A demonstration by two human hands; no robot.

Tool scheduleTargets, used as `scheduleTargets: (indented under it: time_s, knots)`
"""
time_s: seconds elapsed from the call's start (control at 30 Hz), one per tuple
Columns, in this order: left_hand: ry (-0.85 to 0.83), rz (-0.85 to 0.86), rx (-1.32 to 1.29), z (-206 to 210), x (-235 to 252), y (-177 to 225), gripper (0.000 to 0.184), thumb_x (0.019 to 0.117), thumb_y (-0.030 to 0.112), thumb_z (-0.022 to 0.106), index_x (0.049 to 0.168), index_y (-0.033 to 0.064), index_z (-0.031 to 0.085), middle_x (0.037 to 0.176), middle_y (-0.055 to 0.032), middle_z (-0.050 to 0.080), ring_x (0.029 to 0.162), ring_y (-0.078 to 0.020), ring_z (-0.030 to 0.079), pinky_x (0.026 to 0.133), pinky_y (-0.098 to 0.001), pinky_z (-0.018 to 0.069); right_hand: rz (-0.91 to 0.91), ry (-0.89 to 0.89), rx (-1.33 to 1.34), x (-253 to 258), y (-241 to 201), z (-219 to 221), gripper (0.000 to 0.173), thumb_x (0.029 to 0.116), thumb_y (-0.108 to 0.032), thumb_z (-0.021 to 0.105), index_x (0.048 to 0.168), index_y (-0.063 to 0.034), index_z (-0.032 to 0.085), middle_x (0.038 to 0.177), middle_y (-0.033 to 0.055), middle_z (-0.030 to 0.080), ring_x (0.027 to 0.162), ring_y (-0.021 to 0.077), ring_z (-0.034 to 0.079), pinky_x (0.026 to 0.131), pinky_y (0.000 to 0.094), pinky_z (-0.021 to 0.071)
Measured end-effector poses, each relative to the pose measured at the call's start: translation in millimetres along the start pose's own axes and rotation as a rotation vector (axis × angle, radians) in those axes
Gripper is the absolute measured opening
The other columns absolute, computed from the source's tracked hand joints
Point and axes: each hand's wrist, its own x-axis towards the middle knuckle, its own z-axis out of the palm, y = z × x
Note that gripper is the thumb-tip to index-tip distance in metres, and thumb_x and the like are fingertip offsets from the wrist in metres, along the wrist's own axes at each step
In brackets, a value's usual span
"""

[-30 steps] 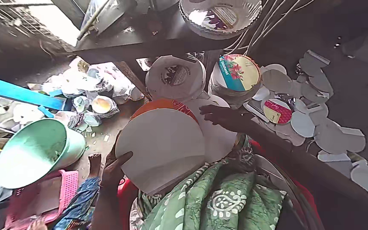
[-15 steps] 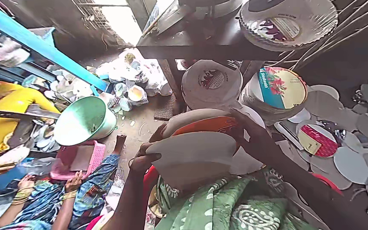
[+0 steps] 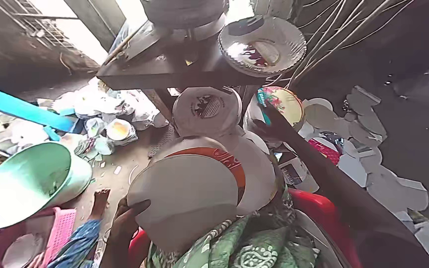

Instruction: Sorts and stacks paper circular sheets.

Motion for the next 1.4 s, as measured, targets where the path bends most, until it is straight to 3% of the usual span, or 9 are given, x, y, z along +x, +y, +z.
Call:
scheduleTargets:
  time_s: [0.1, 0.2, 0.33, 0.63, 0.9, 1.07, 1.17, 1.3, 1.4]
  knots:
    - [0.014, -0.074, 0.020, 6.1, 5.5, 1.1, 0.038, 0.0796, -0.004, 0.049, 0.108, 0.0190, 0.060, 0.086, 0.0184, 0.074, 0.076, 0.0056, 0.070, 0.070, -0.0163, 0.0597, 0.250, 0.019, -0.233, 28.8, 84.1, 21.4, 0.099, 0.0857, -0.038, 0.080, 0.161, -0.0022, 0.026, 0.165, 0.0297, 0.021, 0.151, 0.0496, 0.024, 0.112, 0.0708, 0.0291]
    - [0.059, -0.165, 0.064, 16.4, 11.4, -0.3, 0.040, 0.0842, -0.003, 0.046, 0.122, 0.0098, 0.053, 0.089, 0.0160, 0.073, 0.078, 0.0040, 0.070, 0.071, -0.0174, 0.0601, 0.448, -0.245, -0.306, 28.7, 99.1, 28.9, 0.094, 0.0937, -0.040, 0.072, 0.162, -0.0015, 0.021, 0.167, 0.0283, 0.013, 0.155, 0.0456, 0.015, 0.116, 0.0674, 0.0226]
    - [0.093, -0.279, 0.100, 22.4, 19.5, -2.4, 0.040, 0.0893, 0.000, 0.044, 0.128, 0.0063, 0.048, 0.087, 0.0129, 0.071, 0.074, 0.0034, 0.069, 0.067, -0.0173, 0.0600, 0.361, -0.375, -0.371, 16.5, 87.7, 22.5, 0.057, 0.1018, -0.010, 0.054, 0.156, 0.0009, 0.037, 0.157, 0.0281, 0.040, 0.143, 0.0451, 0.043, 0.114, 0.0584, 0.0365]
    - [-0.078, -0.173, 0.098, 12.4, 32.9, -14.0, 0.086, 0.0788, 0.004, 0.053, 0.159, 0.0128, 0.023, 0.132, 0.0027, 0.061, 0.097, 0.0016, 0.068, 0.077, -0.0181, 0.0592, 0.276, -0.350, -0.331, -10.1, 97.6, -11.4, 0.035, 0.1033, -0.013, 0.052, 0.134, -0.0046, 0.066, 0.134, 0.0258, 0.064, 0.128, 0.0459, 0.057, 0.110, 0.0615, 0.0393]
    - [-0.075, -0.177, 0.052, 6.4, 31.6, -17.6, 0.073, 0.0832, 0.002, 0.050, 0.153, 0.0076, 0.032, 0.127, 0.0009, 0.063, 0.096, 0.0003, 0.068, 0.077, -0.0186, 0.0589, 0.287, -0.286, -0.573, -2.5, 16.4, -29.8, 0.028, 0.1029, -0.008, 0.051, 0.124, 0.0033, 0.066, 0.117, 0.0320, 0.067, 0.113, 0.0525, 0.062, 0.092, 0.0675, 0.0457]
    - [-0.122, -0.192, 0.140, 10.9, 35.8, -12.6, 0.056, 0.0981, 0.011, 0.037, 0.153, 0.0048, 0.032, 0.145, -0.0053, 0.050, 0.111, 0.0003, 0.060, 0.089, -0.0190, 0.0522, -0.216, 0.305, -0.529, -89.7, -100.6, -29.6, 0.023, 0.0958, -0.005, 0.056, 0.106, 0.0032, 0.075, 0.091, 0.0234, 0.075, 0.077, 0.0430, 0.073, 0.064, 0.0564, 0.0568]
    - [-0.156, -0.214, 0.075, 9.8, 36.5, -15.0, 0.051, 0.1042, 0.016, 0.026, 0.153, 0.0053, 0.034, 0.148, -0.0067, 0.048, 0.119, -0.0040, 0.057, 0.097, -0.0240, 0.0507, -0.642, 0.239, -0.218, -142.2, -132.4, 19.6, 0.024, 0.1037, -0.012, 0.052, 0.109, -0.0045, 0.074, 0.107, 0.0119, 0.077, 0.099, 0.0198, 0.074, 0.089, 0.0301, 0.0575]
    - [-0.149, -0.283, -0.038, 5.1, 34.5, -18.2, 0.052, 0.1066, 0.025, 0.026, 0.156, 0.0083, 0.030, 0.146, -0.0107, 0.050, 0.120, -0.0117, 0.059, 0.098, -0.0313, 0.0522, -0.929, -0.240, 0.230, -151.1, -138.9, 98.9, 0.023, 0.1048, -0.013, 0.051, 0.104, -0.0084, 0.073, 0.124, 0.0100, 0.073, 0.128, 0.0249, 0.062, 0.112, 0.0391, 0.0439]
    - [-0.141, -0.277, -0.090, 8.2, 31.6, -15.2, 0.058, 0.1005, 0.008, 0.040, 0.156, 0.0086, 0.025, 0.139, -0.0110, 0.053, 0.108, -0.0108, 0.065, 0.088, -0.0299, 0.0575, -0.935, -0.436, 0.404, -144.1, -152.0, 126.1, 0.021, 0.1033, -0.007, 0.054, 0.104, -0.0030, 0.074, 0.123, 0.0120, 0.073, 0.127, 0.0251, 0.063, 0.115, 0.0401, 0.0424]
